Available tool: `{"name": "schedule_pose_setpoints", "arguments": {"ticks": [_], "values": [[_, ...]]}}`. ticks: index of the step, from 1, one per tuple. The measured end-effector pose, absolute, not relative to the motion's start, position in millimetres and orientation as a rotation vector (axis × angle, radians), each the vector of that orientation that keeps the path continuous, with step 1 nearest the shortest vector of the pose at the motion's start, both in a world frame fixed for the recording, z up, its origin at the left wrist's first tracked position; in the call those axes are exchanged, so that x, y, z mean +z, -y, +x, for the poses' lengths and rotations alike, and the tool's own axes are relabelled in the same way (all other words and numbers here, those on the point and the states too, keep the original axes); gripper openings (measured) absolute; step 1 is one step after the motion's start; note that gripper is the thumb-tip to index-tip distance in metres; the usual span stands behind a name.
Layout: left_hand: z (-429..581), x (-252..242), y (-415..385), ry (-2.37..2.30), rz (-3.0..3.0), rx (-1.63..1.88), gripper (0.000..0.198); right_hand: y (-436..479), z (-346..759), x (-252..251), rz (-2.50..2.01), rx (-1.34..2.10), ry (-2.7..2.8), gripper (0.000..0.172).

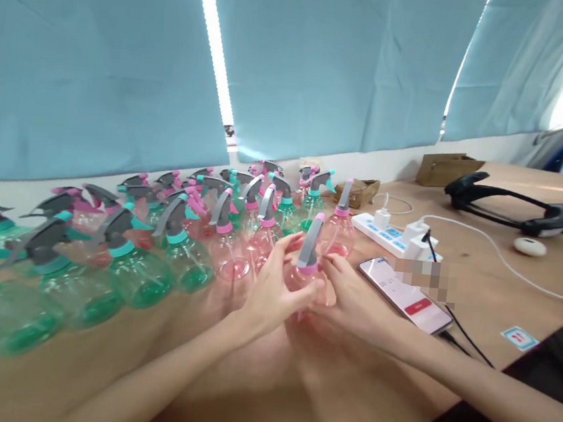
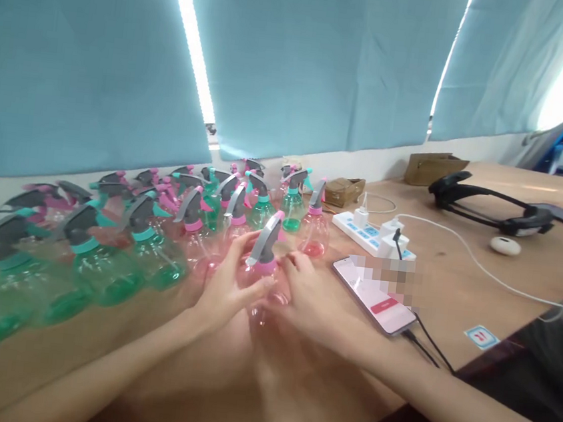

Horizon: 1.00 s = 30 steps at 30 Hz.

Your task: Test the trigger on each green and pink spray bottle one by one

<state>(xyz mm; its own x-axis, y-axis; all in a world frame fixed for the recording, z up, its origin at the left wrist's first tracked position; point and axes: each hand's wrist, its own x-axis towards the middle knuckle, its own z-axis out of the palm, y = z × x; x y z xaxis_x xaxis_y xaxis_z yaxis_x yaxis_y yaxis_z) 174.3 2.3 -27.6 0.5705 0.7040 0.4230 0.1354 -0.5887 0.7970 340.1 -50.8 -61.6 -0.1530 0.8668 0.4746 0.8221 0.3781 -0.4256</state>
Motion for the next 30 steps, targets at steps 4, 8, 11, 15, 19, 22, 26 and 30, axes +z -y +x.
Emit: {"name": "schedule_pose_setpoints", "arguments": {"ticks": [4, 8, 11, 15, 19, 22, 26, 30], "values": [[154.9, -51.9, -5.1, -0.798, 2.127, 0.940, 0.050, 17.6, 364.6, -64.0, -1.455, 0.064, 1.886, 0.059], [133.7, -68.7, -2.9, -0.836, 2.121, 0.752, 0.038, -14.4, 375.8, -60.0, -1.490, 0.015, 1.889, 0.056], [126.8, -75.9, -2.7, -0.827, 2.070, 0.695, 0.035, -29.4, 377.8, -54.5, -1.519, -0.023, 1.921, 0.049], [126.4, -83.9, -5.4, -0.782, 2.101, 0.690, 0.038, -42.7, 376.7, -46.3, -1.580, -0.059, 1.912, 0.047], [127.3, -89.1, -7.6, -0.733, 2.125, 0.679, 0.040, -52.5, 375.3, -42.6, -1.595, -0.060, 1.915, 0.049], [126.7, -89.8, -8.3, -0.708, 2.118, 0.681, 0.039, -54.2, 375.0, -43.9, -1.615, -0.068, 1.907, 0.050], [126.0, -88.7, -8.8, -0.712, 2.111, 0.671, 0.038, -50.5, 374.6, -46.3, -1.646, -0.091, 1.891, 0.047], [126.7, -87.4, -8.1, -0.738, 2.105, 0.674, 0.037, -47.9, 372.1, -46.8, -1.669, -0.104, 1.875, 0.043]]}}
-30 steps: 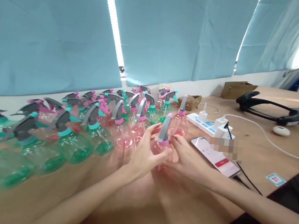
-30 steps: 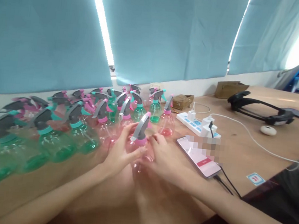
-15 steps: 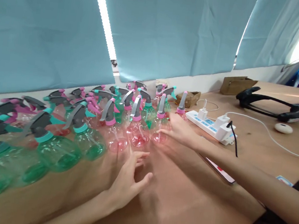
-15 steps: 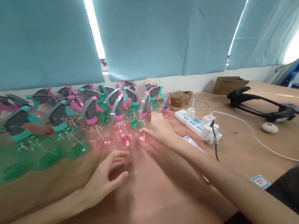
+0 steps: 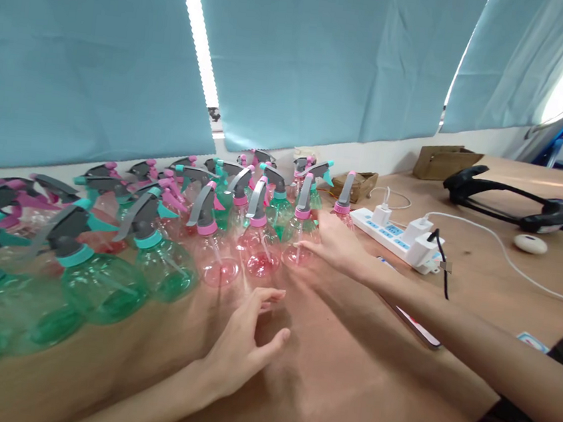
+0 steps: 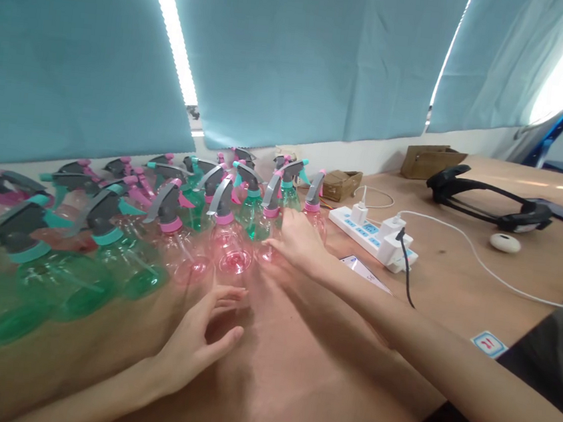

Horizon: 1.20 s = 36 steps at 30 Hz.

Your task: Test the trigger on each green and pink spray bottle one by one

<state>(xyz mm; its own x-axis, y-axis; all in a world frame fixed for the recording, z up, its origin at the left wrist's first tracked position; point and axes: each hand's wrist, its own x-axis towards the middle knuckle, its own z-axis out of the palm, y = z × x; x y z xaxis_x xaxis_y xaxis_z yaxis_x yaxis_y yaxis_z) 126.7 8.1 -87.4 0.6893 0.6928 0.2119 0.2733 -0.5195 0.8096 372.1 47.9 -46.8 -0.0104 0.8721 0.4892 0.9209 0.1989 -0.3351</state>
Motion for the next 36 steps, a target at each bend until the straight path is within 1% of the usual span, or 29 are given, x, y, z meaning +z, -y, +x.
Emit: {"name": "schedule_pose_setpoints", "arguments": {"ticks": [5, 7, 8, 10, 11, 14, 16, 19, 21, 23, 26, 28, 32, 36], "values": [[127.6, -87.1, -7.1, -0.754, 2.119, 0.660, 0.036, -40.4, 371.4, -45.2, -1.627, -0.103, 1.830, 0.051], [127.6, -87.6, -7.4, -0.756, 2.119, 0.658, 0.036, -30.8, 375.0, -41.2, -1.606, -0.085, 1.778, 0.050], [127.6, -87.9, -7.6, -0.757, 2.118, 0.660, 0.037, -24.7, 377.9, -38.3, -1.603, -0.063, 1.755, 0.045], [127.6, -88.2, -8.0, -0.760, 2.115, 0.666, 0.036, -11.7, 386.1, -31.7, -1.637, -0.006, 1.720, 0.023], [127.7, -88.1, -8.1, -0.762, 2.115, 0.669, 0.036, -6.0, 391.0, -28.8, -1.682, 0.000, 1.717, 0.017], [128.1, -87.3, -8.1, -0.774, 2.118, 0.673, 0.035, 1.1, 407.7, -27.2, -1.893, -0.108, 1.533, 0.027], [128.5, -86.8, -7.8, -0.782, 2.123, 0.679, 0.035, -4.9, 418.5, -32.9, -1.958, -0.151, 1.413, 0.033], [129.2, -86.8, -6.3, -0.787, 2.119, 0.691, 0.034, -25.5, 430.2, -45.9, -1.940, -0.133, 1.319, 0.055], [129.3, -86.9, -4.7, -0.791, 2.114, 0.697, 0.034, -40.6, 433.9, -52.7, -1.832, -0.061, 1.316, 0.063], [129.3, -86.7, -3.1, -0.797, 2.111, 0.700, 0.034, -52.5, 434.4, -56.2, -1.795, -0.032, 1.319, 0.058], [129.2, -85.5, -1.3, -0.810, 2.100, 0.709, 0.033, -61.8, 431.5, -57.4, -1.765, -0.005, 1.328, 0.041], [129.3, -84.1, -0.5, -0.814, 2.096, 0.716, 0.033, -62.8, 429.0, -57.6, -1.744, 0.002, 1.329, 0.036], [128.8, -80.8, 1.8, -0.815, 2.117, 0.727, 0.032, -56.0, 425.7, -54.6, -1.708, 0.000, 1.323, 0.037], [126.7, -75.7, 5.9, -0.822, 2.183, 0.762, 0.032, -33.4, 419.4, -40.3, -1.693, -0.020, 1.321, 0.041]]}}
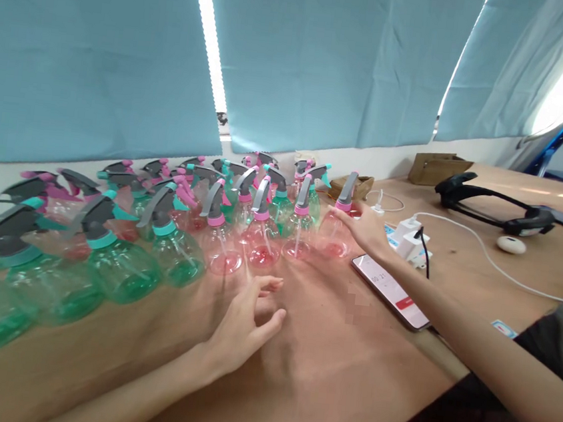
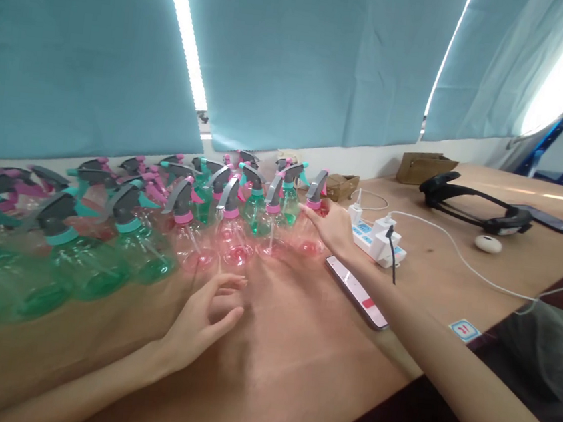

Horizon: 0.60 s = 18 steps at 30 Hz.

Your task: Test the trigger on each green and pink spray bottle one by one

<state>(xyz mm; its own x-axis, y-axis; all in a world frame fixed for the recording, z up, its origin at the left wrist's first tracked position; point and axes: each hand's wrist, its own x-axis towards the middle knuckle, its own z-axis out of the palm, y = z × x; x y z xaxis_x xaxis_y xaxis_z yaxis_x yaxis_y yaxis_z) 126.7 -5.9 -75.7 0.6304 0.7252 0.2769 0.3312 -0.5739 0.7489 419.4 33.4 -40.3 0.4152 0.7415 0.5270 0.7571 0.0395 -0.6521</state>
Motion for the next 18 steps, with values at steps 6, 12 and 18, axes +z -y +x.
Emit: {"name": "schedule_pose_setpoints", "arguments": {"ticks": [6, 12, 18], "values": [[120.5, -57.4, 10.8, -0.810, 2.131, 0.860, 0.027, 33.3, 369.2, -11.2, -1.636, 0.037, 1.445, 0.041], [102.5, -23.7, 16.2, -0.753, 2.069, 0.958, 0.039, 70.7, 288.2, -4.2, -1.396, 0.361, 1.672, 0.020], [62.6, 4.5, 24.6, -0.920, 2.073, 1.006, 0.055, 55.7, 218.6, -22.7, -1.227, 0.484, 1.779, 0.010]]}}
